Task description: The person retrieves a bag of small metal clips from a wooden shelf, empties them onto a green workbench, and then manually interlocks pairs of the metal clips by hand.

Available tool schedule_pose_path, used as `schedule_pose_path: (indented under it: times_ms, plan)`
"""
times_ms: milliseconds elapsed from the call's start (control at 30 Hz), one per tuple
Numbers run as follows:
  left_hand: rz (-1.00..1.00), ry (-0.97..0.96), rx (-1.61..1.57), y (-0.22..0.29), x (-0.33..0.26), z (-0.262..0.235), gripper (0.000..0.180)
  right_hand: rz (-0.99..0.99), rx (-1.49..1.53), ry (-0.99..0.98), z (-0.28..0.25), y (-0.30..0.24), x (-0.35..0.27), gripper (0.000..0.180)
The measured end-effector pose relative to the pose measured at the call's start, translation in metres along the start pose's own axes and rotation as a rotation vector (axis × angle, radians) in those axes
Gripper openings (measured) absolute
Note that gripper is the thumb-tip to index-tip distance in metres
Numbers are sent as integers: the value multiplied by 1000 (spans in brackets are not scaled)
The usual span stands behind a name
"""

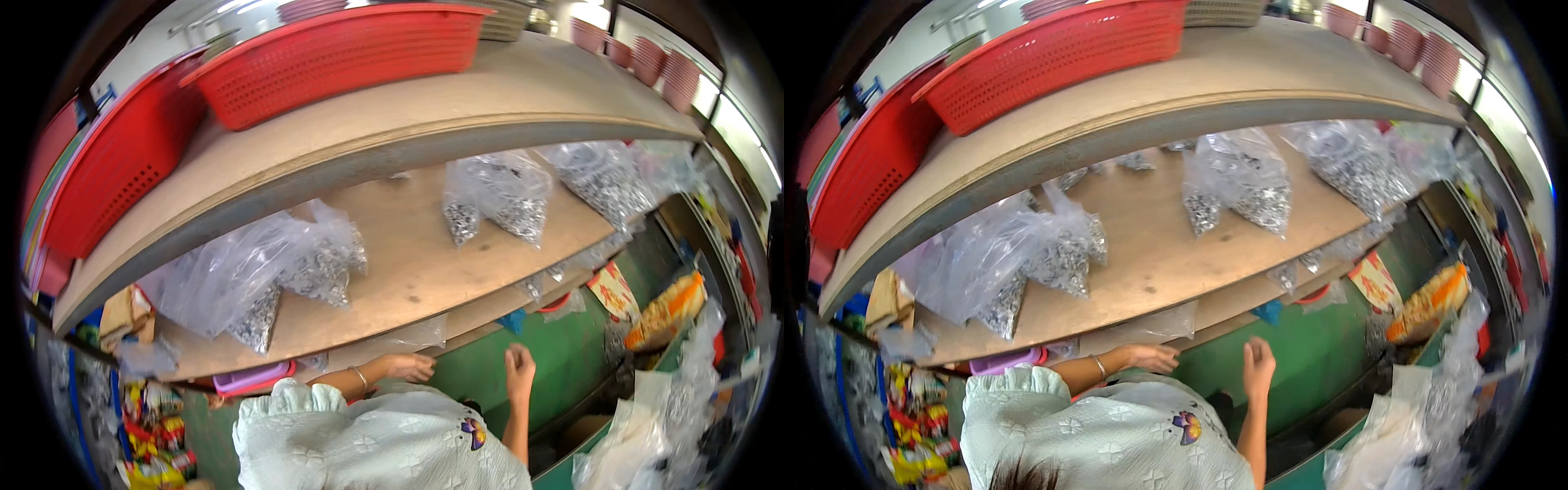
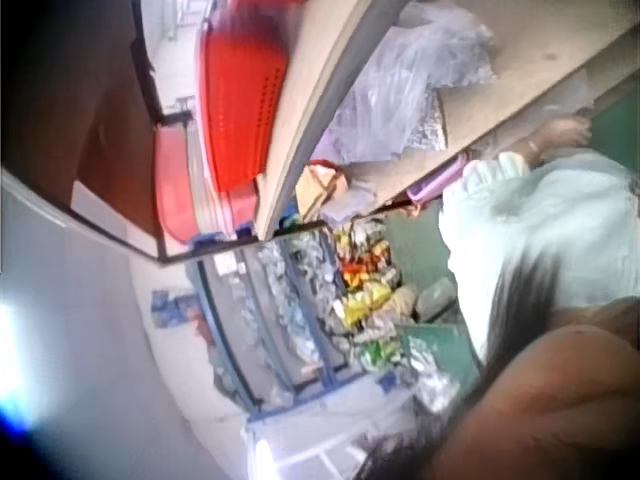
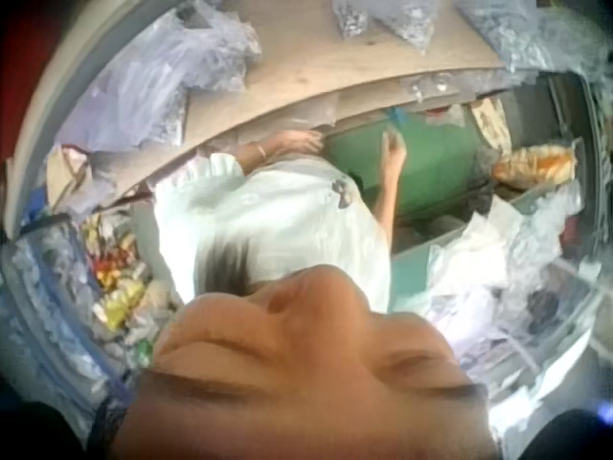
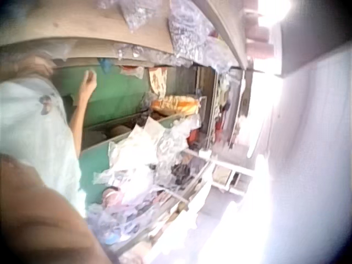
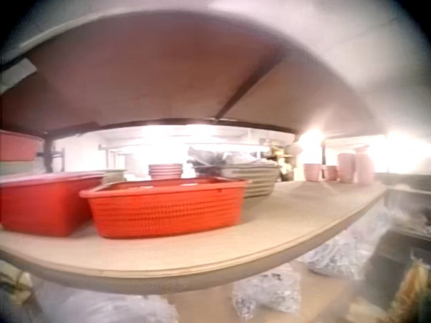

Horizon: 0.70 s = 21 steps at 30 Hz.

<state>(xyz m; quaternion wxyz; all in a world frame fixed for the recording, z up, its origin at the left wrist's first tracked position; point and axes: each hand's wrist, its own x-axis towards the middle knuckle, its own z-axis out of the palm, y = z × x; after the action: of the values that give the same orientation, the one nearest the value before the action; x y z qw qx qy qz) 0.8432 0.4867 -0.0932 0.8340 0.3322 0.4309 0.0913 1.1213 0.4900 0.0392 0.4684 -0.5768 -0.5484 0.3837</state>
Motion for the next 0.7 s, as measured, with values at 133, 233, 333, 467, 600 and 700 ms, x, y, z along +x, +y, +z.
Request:
schedule_pose_path:
  times_ms: [133,233,333,467,600,700]
  plan:
    - [167,254,61,27,-15,35,57,-216,-38,-283,39,-72,102,46]
    - [412,317,271,-70,39,10,51,-588,-150,-184,94,-101,167,65]
    - [329,510,72,-59,48,55,49,-589,-72,-123,128,-101,213,70]
    - [314,718,-122,-79,40,107,53,-547,57,-59,181,-95,229,61]
    - [398,890,-315,-91,39,132,49,-649,-356,-106,186,-112,231,29]
    - [452,1007,-362,-45,-12,150,41,-785,-181,-154,183,-116,236,13]
